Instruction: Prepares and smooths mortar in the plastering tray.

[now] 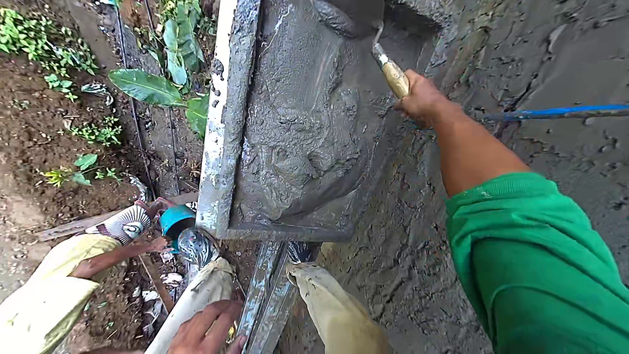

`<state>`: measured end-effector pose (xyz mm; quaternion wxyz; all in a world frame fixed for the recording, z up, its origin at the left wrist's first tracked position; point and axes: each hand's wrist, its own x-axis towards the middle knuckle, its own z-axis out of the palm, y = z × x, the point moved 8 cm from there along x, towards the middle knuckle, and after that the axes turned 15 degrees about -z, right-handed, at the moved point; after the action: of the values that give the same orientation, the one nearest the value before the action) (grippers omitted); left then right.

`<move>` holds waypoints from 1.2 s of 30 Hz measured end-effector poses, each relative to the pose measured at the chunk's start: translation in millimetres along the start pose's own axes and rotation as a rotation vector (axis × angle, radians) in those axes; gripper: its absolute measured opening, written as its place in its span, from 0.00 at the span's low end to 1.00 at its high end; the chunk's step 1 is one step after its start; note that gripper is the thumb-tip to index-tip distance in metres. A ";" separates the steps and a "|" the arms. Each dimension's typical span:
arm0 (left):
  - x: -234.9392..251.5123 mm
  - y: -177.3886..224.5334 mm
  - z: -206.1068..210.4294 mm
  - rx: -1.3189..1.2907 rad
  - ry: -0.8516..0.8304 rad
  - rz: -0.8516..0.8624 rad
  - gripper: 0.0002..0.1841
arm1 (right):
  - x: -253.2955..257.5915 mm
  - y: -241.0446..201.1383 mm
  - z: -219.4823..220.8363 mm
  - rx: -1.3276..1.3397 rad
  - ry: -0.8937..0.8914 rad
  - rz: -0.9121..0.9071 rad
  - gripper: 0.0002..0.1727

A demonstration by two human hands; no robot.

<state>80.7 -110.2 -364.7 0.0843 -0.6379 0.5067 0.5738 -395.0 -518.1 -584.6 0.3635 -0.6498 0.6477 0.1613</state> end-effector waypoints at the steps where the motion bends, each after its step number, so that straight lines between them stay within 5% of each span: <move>1: -0.7 0.4 2.8 -0.004 0.022 0.020 0.21 | -13.5 5.9 18.7 0.071 -0.016 0.013 0.38; 7: 5.2 7.4 38.5 0.005 0.025 0.040 0.21 | -132.0 7.3 115.3 0.264 -0.164 0.111 0.37; 12: 32.9 4.3 90.7 0.093 -0.293 -0.162 0.21 | -242.6 -41.8 196.0 0.390 -0.137 0.238 0.41; 19: 55.1 -11.3 127.1 0.175 -0.423 -0.278 0.22 | -385.6 -39.5 216.9 0.389 -0.165 0.381 0.38; 23: 58.8 -20.0 130.3 0.173 -0.418 -0.317 0.22 | -380.8 -19.9 278.5 0.747 0.083 0.645 0.38; 28: 59.6 -32.5 128.5 0.127 -0.380 -0.312 0.20 | -328.3 -81.1 323.4 1.341 0.306 0.683 0.33; 33: 65.5 -42.8 115.9 -0.008 -0.214 -0.346 0.16 | -368.3 -98.9 317.4 1.376 0.173 0.597 0.35; 36: 83.4 -2.9 100.5 0.026 -0.104 -0.331 0.16 | -401.0 -83.5 312.6 1.274 -0.009 0.570 0.38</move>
<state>3.5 -85.4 -467.1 0.2121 -0.6808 0.3972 0.5777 -276.9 -23.2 -503.4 0.6200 -0.1140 0.7600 -0.1582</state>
